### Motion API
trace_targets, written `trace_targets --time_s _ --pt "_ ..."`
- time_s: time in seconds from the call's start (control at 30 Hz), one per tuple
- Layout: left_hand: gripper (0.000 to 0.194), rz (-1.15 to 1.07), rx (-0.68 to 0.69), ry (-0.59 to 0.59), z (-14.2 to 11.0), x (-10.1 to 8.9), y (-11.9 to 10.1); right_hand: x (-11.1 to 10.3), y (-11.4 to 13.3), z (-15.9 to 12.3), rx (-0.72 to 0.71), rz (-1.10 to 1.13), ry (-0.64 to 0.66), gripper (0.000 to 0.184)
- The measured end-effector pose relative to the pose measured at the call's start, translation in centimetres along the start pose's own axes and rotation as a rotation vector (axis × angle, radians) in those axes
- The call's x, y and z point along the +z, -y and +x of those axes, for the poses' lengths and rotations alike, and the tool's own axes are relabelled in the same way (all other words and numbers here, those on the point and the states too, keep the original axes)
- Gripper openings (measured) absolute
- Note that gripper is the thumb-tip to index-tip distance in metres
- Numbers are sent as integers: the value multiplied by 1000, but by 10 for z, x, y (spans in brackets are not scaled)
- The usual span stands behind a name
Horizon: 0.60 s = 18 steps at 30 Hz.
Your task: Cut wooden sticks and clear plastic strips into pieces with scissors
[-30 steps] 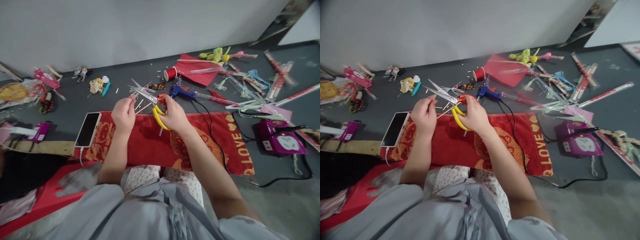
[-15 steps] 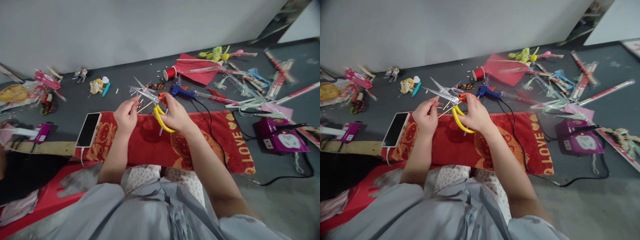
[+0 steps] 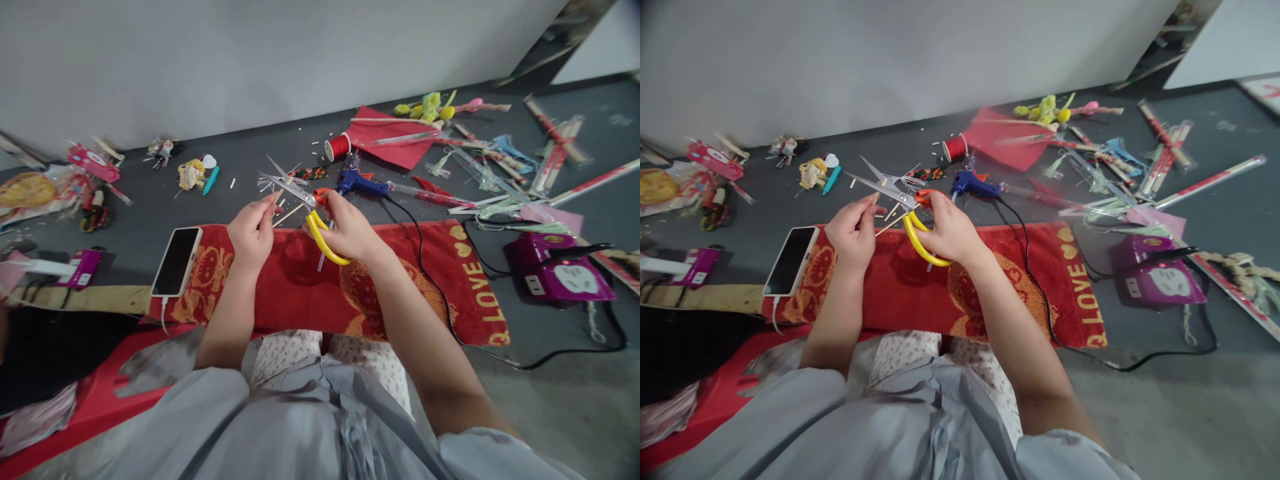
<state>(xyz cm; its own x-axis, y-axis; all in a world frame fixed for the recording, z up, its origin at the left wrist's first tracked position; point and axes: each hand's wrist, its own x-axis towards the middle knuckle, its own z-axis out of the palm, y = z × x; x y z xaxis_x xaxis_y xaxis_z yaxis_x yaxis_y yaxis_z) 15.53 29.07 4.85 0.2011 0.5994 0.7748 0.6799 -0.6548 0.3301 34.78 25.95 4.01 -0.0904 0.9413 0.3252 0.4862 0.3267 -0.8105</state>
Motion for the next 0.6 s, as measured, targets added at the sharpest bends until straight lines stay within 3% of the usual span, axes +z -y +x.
trace_targets --time_s 0.6 --pt "30 35 16 33 -2 2 3 1 0 0 46 -81 26 35"
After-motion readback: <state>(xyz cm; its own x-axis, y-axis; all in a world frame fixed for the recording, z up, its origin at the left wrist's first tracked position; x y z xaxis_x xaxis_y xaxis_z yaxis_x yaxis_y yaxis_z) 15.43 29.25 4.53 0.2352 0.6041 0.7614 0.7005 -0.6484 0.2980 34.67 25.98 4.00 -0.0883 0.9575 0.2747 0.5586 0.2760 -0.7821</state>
